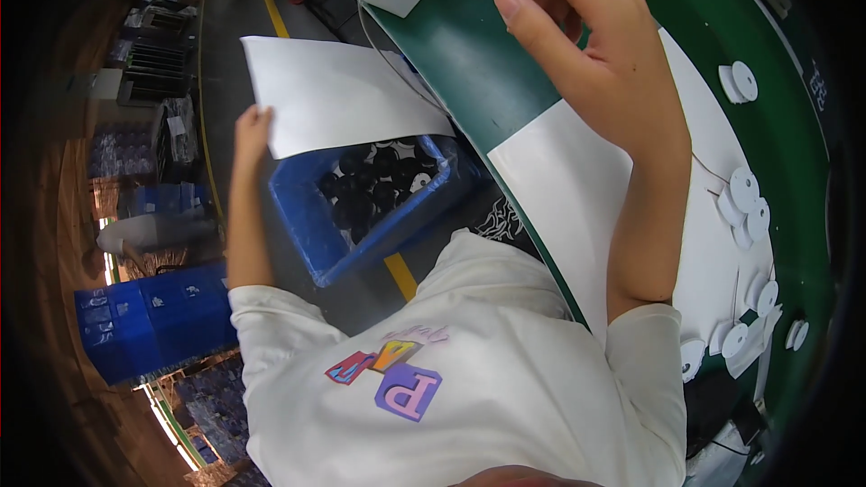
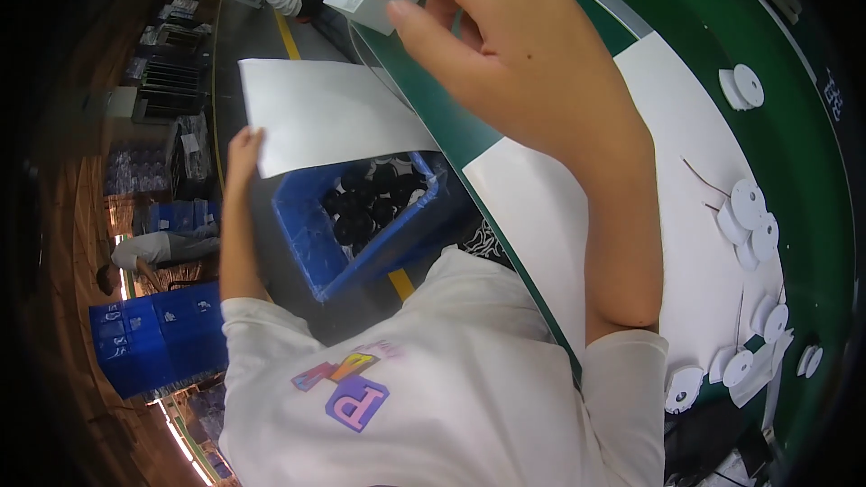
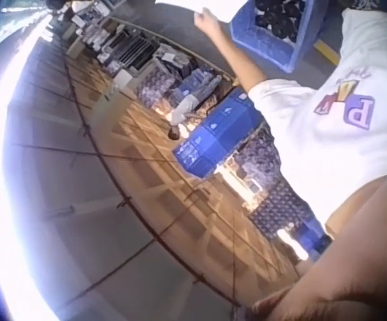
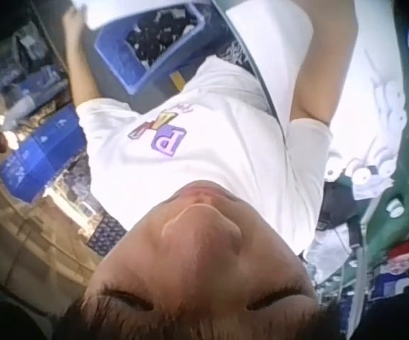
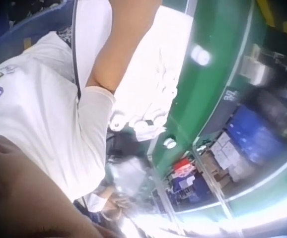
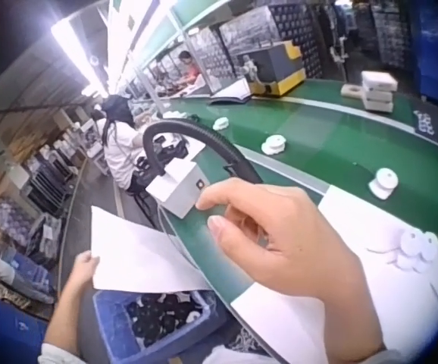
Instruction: The person assembles LED light fixtures by hand, connecting wires to an LED light base and attaching a plastic cover.
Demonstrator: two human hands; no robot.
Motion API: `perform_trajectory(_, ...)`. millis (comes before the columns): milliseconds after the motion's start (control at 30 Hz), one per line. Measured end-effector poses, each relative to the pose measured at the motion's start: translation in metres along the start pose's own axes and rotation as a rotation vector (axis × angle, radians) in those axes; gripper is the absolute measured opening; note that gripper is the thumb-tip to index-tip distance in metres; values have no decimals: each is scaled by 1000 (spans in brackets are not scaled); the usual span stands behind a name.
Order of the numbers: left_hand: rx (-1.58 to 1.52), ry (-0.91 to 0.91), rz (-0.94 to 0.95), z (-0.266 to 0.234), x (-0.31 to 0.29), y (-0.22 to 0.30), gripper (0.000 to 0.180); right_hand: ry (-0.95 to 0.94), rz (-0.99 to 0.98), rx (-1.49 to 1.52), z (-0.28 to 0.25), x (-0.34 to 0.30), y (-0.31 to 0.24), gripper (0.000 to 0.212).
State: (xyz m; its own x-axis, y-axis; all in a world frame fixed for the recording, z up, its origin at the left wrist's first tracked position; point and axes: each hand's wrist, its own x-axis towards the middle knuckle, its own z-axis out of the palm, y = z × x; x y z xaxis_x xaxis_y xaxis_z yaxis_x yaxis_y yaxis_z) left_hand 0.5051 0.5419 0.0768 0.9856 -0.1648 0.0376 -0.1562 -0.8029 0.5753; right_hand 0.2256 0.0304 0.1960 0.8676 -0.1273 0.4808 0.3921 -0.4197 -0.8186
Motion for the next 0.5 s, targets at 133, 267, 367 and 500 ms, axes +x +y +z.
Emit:
perform_trajectory(133, -47, 88, -13, 122, -15, -24, 23, 112, -130, -85, 19, -5, 29, 17)
perform_trajectory(267, -95, 180, -47, 225, -34, -29, 28, 58, -114, -162, 18, -5, 27, 19)
perform_trajectory(367, -8, 4, -218, 271, -49, -21, 53, 43, -111, -161, 20, -2, 24, 19)
perform_trajectory(500, -437, -104, -399, 307, -43, -22, 55, 13, -31, -176, 24, 2, 23, 20)
